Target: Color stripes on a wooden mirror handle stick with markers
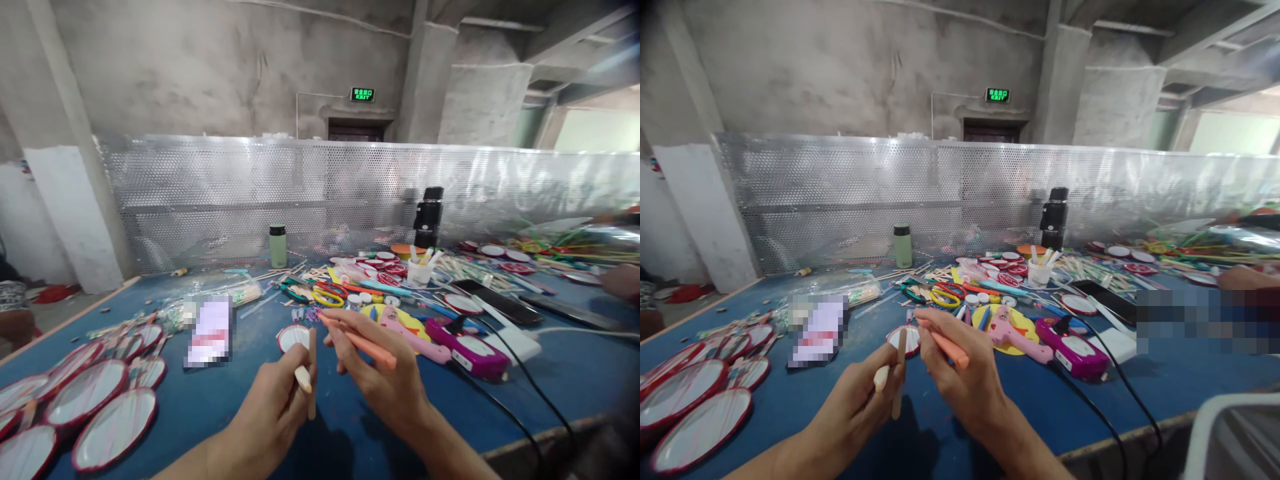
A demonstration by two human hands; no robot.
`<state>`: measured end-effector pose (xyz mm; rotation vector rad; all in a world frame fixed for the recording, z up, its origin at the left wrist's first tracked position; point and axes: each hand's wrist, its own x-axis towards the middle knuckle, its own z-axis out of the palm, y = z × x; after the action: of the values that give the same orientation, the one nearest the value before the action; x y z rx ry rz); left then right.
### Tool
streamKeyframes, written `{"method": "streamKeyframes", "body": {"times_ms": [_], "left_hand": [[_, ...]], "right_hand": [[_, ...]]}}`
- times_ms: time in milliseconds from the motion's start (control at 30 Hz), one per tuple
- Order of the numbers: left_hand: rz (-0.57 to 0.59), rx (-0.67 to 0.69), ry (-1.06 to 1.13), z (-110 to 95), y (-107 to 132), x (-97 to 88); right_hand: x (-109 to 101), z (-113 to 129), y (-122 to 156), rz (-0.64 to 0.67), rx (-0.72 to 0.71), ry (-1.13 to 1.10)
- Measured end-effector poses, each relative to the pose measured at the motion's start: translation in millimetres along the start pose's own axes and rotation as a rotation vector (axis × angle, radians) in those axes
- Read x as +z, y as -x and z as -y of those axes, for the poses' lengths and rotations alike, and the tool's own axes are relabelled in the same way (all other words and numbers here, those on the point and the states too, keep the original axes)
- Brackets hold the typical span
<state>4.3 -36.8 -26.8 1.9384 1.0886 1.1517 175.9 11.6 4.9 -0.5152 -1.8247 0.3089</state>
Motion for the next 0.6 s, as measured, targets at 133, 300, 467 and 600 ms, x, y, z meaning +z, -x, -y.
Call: {"method": "streamKeyframes", "body": {"times_ms": [133,300,467,600], "left_hand": [[-0.033,0.277,-0.287,-1.3,5.1,-4.0],[-0.121,0.691,-0.689,0.2,6.4,-2.5],[-0.144,0.668,-0.728,-0.3,7.4,-9.4],[-0.124,0.623,-0.700,0.6,8.1,-12.9]], "right_hand": [[11.7,-16.8,-42.9,0.306,-0.116,0.257],[66.0,-40.4,-90.7,0.753,-0.271,0.463],[117.3,-49.2,-95.6,0.891,-0.297,0.559],[118.8,-40.1,-99.1,0.876,-0.264,0.609]]}}
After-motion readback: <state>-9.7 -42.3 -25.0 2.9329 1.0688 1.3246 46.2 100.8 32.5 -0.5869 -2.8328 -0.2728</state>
